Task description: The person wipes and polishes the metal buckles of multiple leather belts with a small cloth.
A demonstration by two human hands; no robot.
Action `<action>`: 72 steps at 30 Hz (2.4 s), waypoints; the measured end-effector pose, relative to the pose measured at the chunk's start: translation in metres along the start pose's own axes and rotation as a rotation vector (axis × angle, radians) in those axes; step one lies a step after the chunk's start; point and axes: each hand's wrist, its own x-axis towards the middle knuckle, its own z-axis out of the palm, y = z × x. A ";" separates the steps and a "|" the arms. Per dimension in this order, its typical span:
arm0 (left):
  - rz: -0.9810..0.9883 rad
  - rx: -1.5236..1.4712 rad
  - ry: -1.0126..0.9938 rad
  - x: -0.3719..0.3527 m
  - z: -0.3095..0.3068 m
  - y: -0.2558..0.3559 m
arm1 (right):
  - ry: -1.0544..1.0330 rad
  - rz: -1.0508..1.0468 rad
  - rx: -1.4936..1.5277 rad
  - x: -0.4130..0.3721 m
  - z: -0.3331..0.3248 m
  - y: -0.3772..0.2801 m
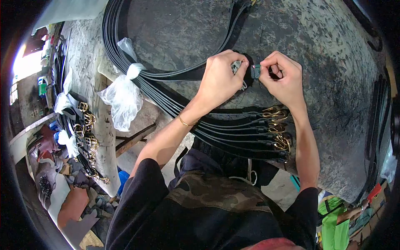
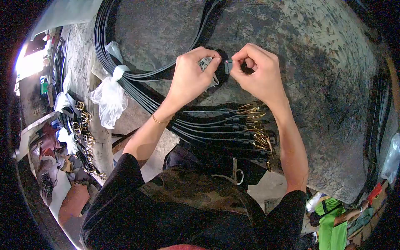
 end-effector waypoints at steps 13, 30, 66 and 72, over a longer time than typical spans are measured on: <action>-0.043 -0.013 0.007 0.001 0.000 0.001 | -0.016 0.003 -0.009 0.000 -0.001 0.000; 0.020 -0.212 -0.137 -0.005 -0.007 -0.003 | 0.164 0.293 0.538 0.002 -0.014 0.020; 0.511 0.262 -0.014 -0.016 0.004 0.000 | 0.271 0.202 0.616 0.001 -0.011 0.022; 0.544 0.350 -0.031 -0.019 0.006 -0.002 | 0.001 0.170 0.279 -0.006 -0.021 0.017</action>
